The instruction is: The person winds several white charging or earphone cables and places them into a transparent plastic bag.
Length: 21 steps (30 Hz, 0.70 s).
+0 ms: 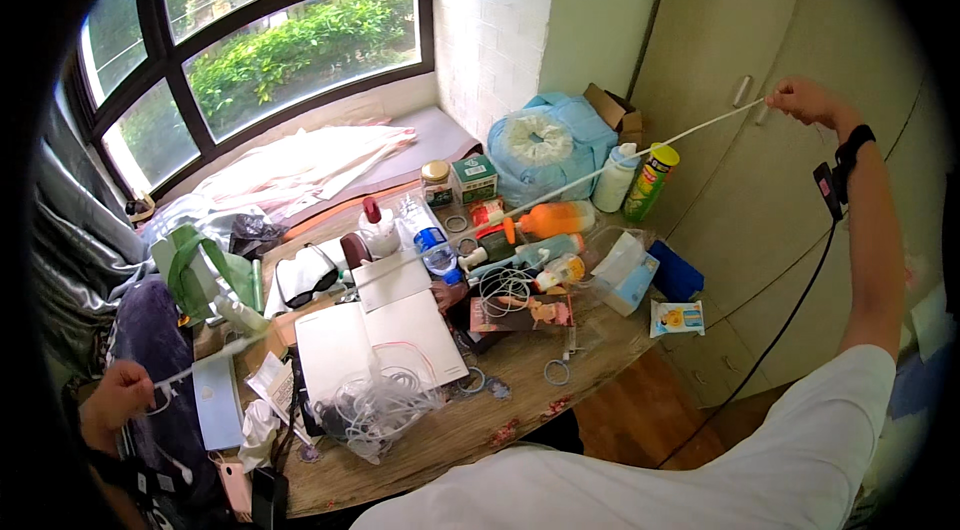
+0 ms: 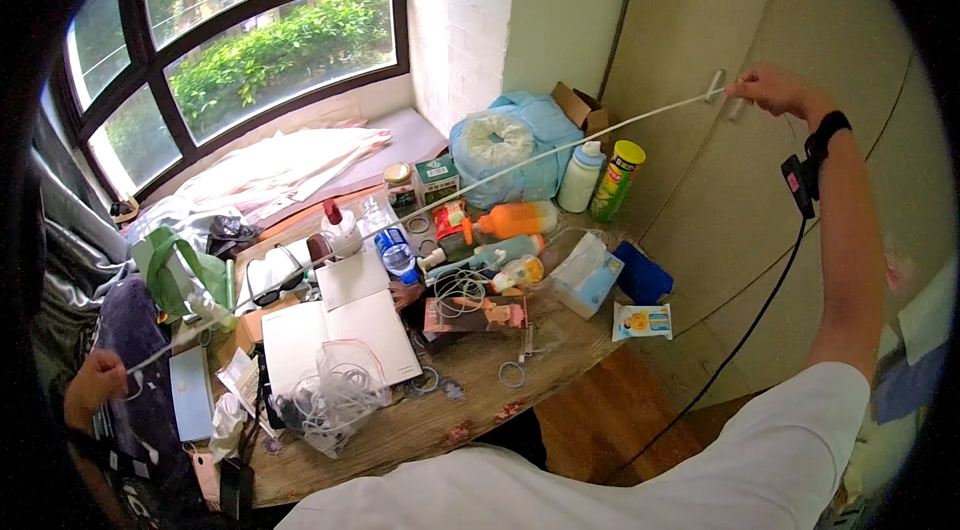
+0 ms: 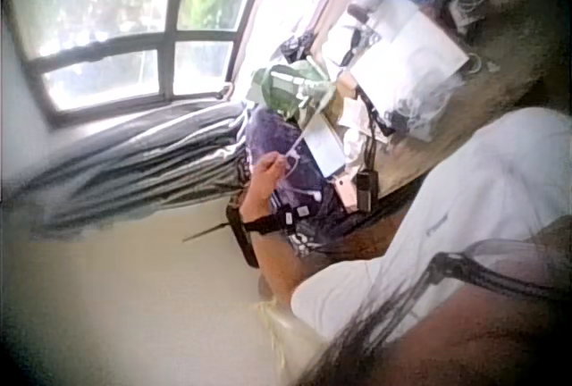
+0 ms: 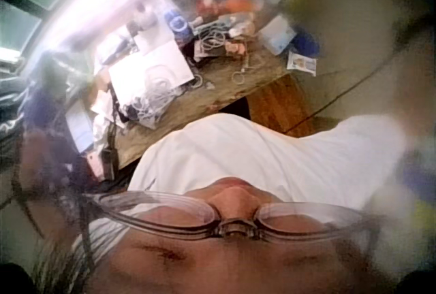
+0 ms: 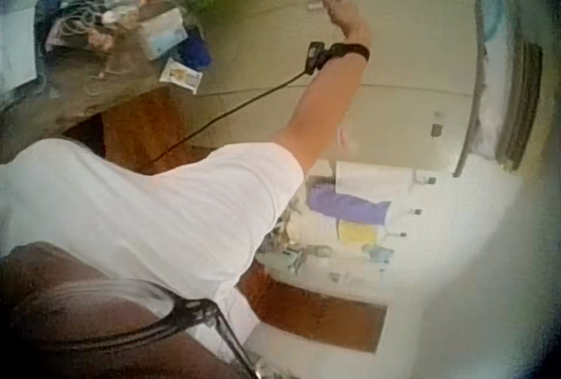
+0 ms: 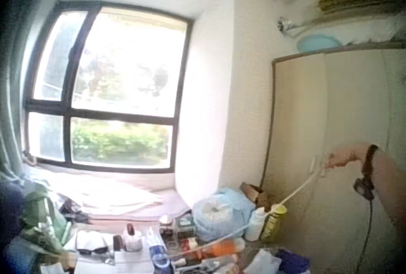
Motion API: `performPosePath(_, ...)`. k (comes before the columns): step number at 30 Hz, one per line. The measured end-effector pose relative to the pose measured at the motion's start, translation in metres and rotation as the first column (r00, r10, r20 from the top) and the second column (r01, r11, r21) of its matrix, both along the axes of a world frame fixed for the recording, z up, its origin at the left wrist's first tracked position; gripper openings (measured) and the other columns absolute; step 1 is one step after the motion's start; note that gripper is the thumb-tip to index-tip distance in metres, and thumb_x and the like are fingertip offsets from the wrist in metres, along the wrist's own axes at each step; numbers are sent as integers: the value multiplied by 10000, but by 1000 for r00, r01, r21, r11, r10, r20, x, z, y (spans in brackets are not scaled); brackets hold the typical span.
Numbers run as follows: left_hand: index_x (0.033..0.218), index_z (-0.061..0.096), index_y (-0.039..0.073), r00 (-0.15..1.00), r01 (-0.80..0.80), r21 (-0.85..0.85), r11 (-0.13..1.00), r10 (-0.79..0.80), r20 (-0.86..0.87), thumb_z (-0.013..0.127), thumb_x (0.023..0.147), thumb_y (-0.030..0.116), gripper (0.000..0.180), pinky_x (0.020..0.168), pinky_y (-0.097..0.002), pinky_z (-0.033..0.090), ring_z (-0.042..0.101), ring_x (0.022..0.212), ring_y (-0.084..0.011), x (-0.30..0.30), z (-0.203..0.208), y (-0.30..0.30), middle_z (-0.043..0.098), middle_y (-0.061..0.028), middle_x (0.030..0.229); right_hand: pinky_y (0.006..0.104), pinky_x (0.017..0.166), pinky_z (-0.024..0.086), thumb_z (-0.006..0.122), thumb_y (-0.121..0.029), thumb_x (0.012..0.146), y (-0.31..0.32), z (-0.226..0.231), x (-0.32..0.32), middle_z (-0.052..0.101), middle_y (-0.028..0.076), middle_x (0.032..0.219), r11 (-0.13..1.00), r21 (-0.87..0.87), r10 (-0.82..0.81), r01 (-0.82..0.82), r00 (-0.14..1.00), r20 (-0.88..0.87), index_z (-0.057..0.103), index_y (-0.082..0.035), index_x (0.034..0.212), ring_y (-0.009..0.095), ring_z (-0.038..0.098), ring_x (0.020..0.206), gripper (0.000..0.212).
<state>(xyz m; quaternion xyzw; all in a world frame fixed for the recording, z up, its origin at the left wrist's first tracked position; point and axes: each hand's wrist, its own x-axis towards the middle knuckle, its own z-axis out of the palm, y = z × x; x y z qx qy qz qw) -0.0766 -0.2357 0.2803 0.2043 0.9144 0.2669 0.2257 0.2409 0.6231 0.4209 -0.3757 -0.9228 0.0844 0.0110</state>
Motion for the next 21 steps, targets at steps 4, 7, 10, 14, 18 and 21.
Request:
performPosePath(4,689,488,120,999,-15,-50,999,17,44,566,935,340,340,442,-233,315,372,486,-53,25,-3,12,412,47,567,243,456,261,635,-432,895,-9,28,0,386,-77,618,991,120,-71,64,996,49,479,-189,742,64,299,520,327)
performPosePath(7,716,496,119,998,-28,-52,998,30,52,554,943,323,311,455,-238,322,372,502,-57,34,-7,6,409,46,583,238,448,260,643,-428,890,-12,49,5,389,-74,617,976,209,-62,62,998,-10,493,-178,753,62,300,516,322)
performPosePath(10,744,504,117,998,-60,-33,998,61,28,541,951,306,283,469,-243,329,372,517,-61,29,-8,4,406,46,599,231,442,258,633,-429,896,-12,68,10,390,-70,610,959,264,-102,107,994,-33,501,-172,759,57,304,514,320)
performPosePath(14,773,509,113,986,-144,86,986,151,-74,528,965,309,275,482,-244,335,369,532,-62,21,-5,-18,397,46,622,228,441,260,619,-433,904,-3,64,0,392,-72,607,949,303,-41,91,985,-167,510,-179,769,52,305,512,307)
performPosePath(18,742,478,123,936,-209,147,967,241,-256,499,992,311,314,458,-222,290,321,493,-44,-6,-7,-30,355,54,601,221,474,294,609,-434,911,-7,24,-14,407,-75,626,986,159,-9,42,979,-205,525,-176,787,49,329,537,298)
performPosePath(21,704,448,119,875,-256,222,941,323,-361,487,997,288,340,409,-221,221,270,433,-33,-26,-10,-53,318,51,550,222,503,324,607,-410,917,-12,-24,-18,426,-72,640,996,-41,72,-81,980,-186,546,-166,806,51,358,558,275)
